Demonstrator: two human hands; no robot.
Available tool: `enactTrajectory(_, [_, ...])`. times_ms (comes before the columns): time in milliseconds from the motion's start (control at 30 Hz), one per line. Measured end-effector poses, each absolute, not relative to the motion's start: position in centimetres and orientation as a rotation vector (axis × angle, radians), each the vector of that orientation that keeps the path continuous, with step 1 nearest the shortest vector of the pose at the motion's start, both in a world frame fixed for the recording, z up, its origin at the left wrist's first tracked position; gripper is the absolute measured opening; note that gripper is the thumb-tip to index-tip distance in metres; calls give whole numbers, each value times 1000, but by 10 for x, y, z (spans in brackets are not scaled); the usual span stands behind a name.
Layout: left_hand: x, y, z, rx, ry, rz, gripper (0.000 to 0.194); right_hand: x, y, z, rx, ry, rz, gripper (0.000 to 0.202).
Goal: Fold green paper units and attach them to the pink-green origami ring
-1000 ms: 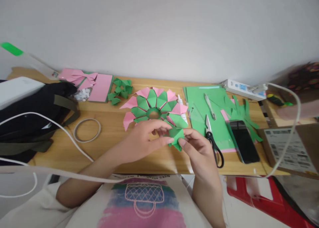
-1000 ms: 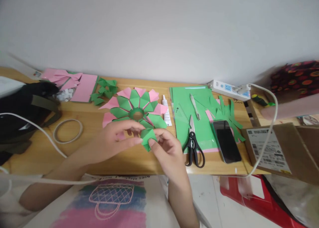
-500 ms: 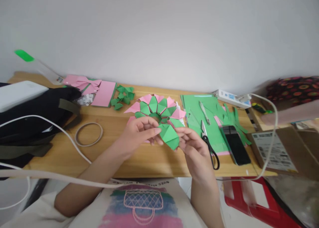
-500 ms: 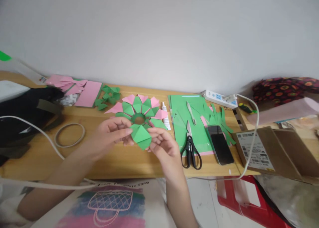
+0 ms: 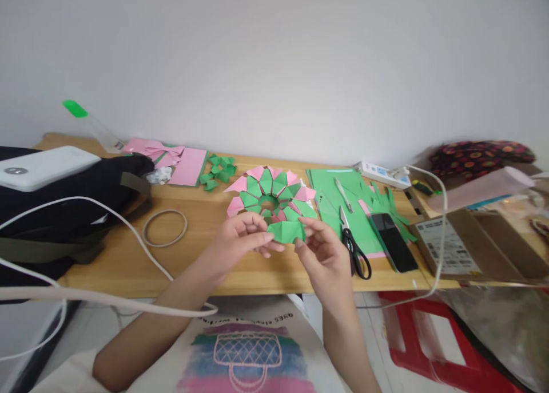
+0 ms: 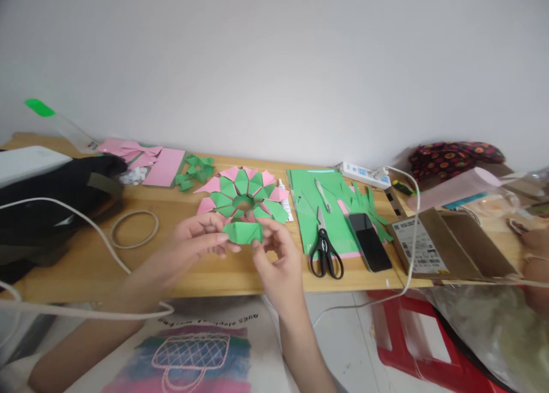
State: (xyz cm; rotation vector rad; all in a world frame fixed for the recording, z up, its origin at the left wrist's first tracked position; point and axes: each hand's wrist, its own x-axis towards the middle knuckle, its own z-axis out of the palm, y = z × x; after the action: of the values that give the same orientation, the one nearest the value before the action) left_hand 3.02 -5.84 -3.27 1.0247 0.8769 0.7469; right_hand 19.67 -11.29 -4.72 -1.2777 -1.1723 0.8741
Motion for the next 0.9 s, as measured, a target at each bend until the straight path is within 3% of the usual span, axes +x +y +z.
enactTrajectory(167, [26,-76,-40,1240,887,794,20,192,-122,-48,-1471,-1341,659,29])
enactTrajectory(300, [22,-91,-47,1881,912,720,43,191,-128,-60,-1477,-1376,759,24])
enactTrajectory(433, [19,-95,-55,2371,929,485,20,189,-133,-71,-1448,-1363,852,19])
enactTrajectory(667, [19,-90,-62,2222,854,787,17,191,-134,-71,-1373,-1293,898,22])
enactTrajectory(900, [23,-83,-63,2087,889,814,18,194,-129,-68,-1344,-1290,938,11])
